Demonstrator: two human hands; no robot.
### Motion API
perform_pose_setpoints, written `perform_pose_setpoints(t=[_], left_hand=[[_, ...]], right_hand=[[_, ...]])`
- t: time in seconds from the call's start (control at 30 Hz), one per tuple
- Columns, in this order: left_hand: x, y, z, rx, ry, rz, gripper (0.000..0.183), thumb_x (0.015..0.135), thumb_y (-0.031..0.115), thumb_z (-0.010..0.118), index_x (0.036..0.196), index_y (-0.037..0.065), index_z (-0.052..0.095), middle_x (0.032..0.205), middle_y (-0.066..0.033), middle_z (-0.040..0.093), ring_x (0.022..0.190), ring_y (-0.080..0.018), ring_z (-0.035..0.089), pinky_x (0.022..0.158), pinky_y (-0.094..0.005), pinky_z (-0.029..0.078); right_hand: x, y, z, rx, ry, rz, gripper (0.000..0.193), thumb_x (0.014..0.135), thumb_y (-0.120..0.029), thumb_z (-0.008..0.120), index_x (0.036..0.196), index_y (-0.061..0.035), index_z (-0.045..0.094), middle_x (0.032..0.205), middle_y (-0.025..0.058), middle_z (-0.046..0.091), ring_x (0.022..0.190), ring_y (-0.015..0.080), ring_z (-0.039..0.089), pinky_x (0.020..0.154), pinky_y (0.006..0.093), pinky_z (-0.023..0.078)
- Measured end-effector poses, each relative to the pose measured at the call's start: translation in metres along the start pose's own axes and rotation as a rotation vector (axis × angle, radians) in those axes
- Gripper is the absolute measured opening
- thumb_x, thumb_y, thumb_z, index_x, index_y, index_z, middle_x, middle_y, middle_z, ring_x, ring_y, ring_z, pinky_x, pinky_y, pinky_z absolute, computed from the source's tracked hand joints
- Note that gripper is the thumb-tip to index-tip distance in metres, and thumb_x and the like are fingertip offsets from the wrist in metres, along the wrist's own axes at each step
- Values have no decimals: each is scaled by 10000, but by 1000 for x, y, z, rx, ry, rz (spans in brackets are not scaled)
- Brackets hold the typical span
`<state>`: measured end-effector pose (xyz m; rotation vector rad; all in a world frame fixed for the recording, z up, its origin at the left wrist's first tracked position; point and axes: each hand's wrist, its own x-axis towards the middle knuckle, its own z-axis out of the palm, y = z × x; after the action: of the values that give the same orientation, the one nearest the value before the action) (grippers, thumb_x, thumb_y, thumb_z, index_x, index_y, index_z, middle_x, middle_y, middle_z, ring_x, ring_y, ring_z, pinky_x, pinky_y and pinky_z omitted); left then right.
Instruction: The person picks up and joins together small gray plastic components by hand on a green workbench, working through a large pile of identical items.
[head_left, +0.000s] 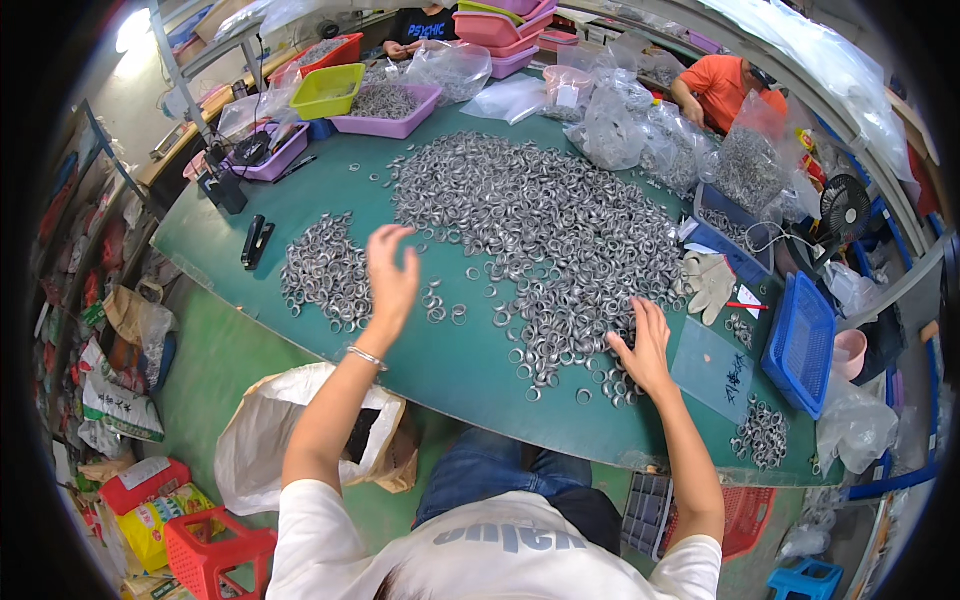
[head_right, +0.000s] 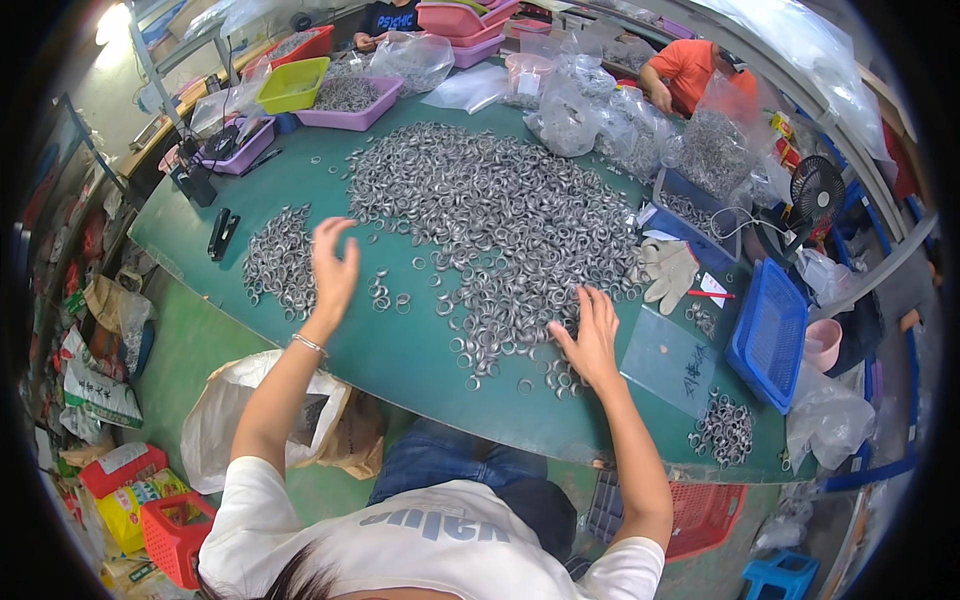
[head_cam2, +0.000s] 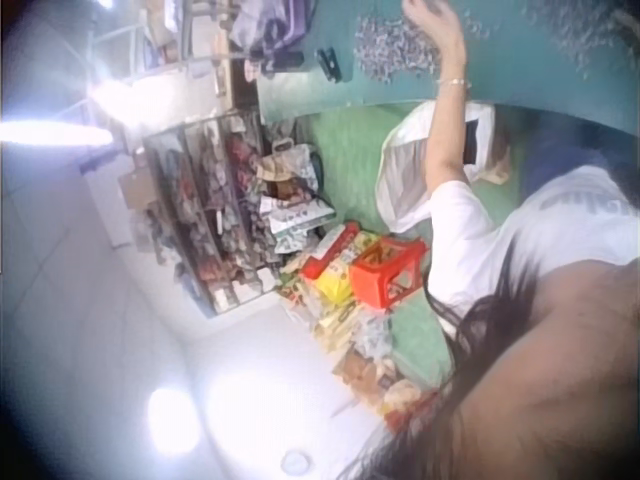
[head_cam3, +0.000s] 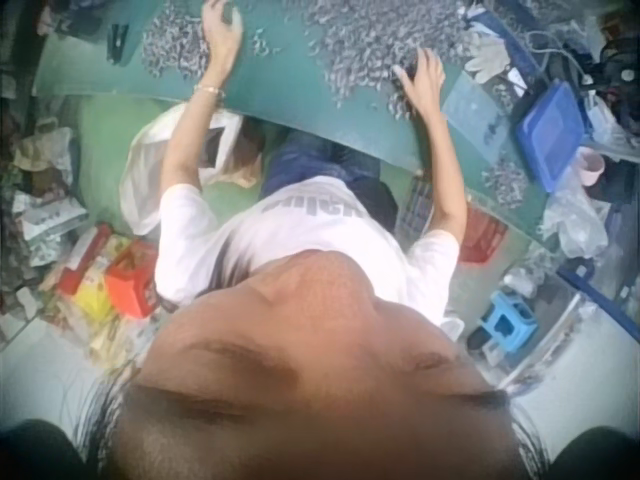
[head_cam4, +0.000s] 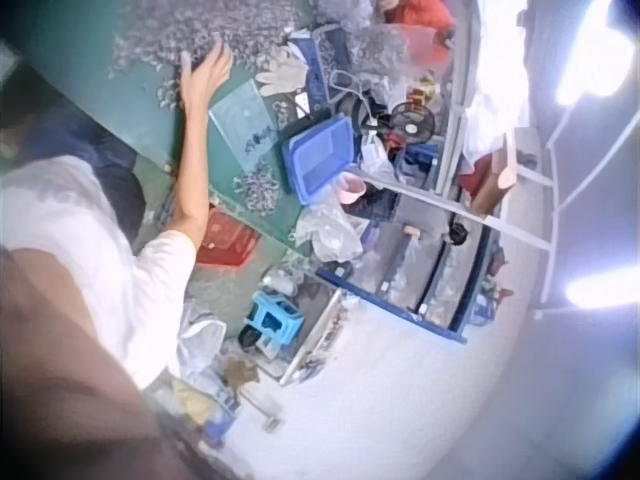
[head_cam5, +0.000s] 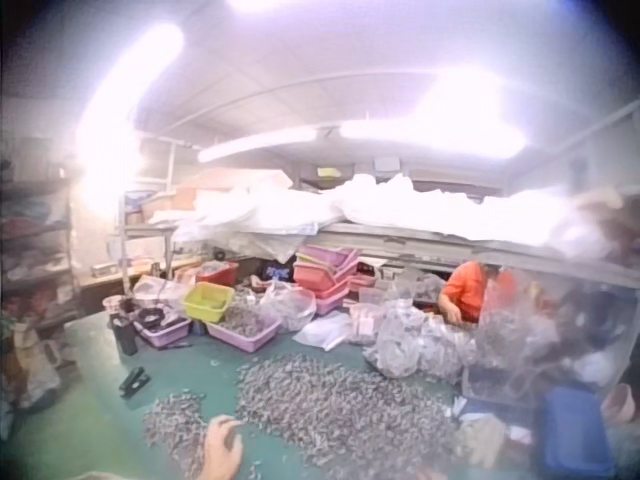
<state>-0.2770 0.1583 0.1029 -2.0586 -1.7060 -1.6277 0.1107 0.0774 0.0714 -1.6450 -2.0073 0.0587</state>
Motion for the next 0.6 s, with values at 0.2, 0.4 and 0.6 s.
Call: perform_pose_setpoints(t=[0.2, 0.4, 0.6], left_hand=[[8, 33, 105, -170, -314, 132, 402, 755, 30, 575, 1152, 30, 505, 1207, -159, 493, 1151, -323, 444, 994, -377, 336], [58, 21, 190, 105, -367, 144, 443, 775, 132, 610, 1188, 36, 484, 1230, -148, 487, 1183, -309, 414, 981, -463, 323], [74, 11, 228, 419, -502, 239, 616, 783, 463, 582, 1241, 69, 458, 1185, -98, 488, 1103, -263, 457, 949, -566, 274]], right_hand=[[65, 19, 13, -78, -15, -92, 700, 756, -380, 648, 1280, -3, 379, 1274, 188, 388, 1211, 346, 324, 987, 438, 261], [139, 25, 41, -38, -119, -105, 722, 768, -458, 615, 1319, -63, 368, 1287, 202, 381, 1207, 359, 337, 991, 451, 269], [203, 40, 79, -26, -71, 57, 750, 719, -614, 574, 1293, -151, 439, 1289, 226, 404, 1222, 376, 337, 993, 526, 211]])
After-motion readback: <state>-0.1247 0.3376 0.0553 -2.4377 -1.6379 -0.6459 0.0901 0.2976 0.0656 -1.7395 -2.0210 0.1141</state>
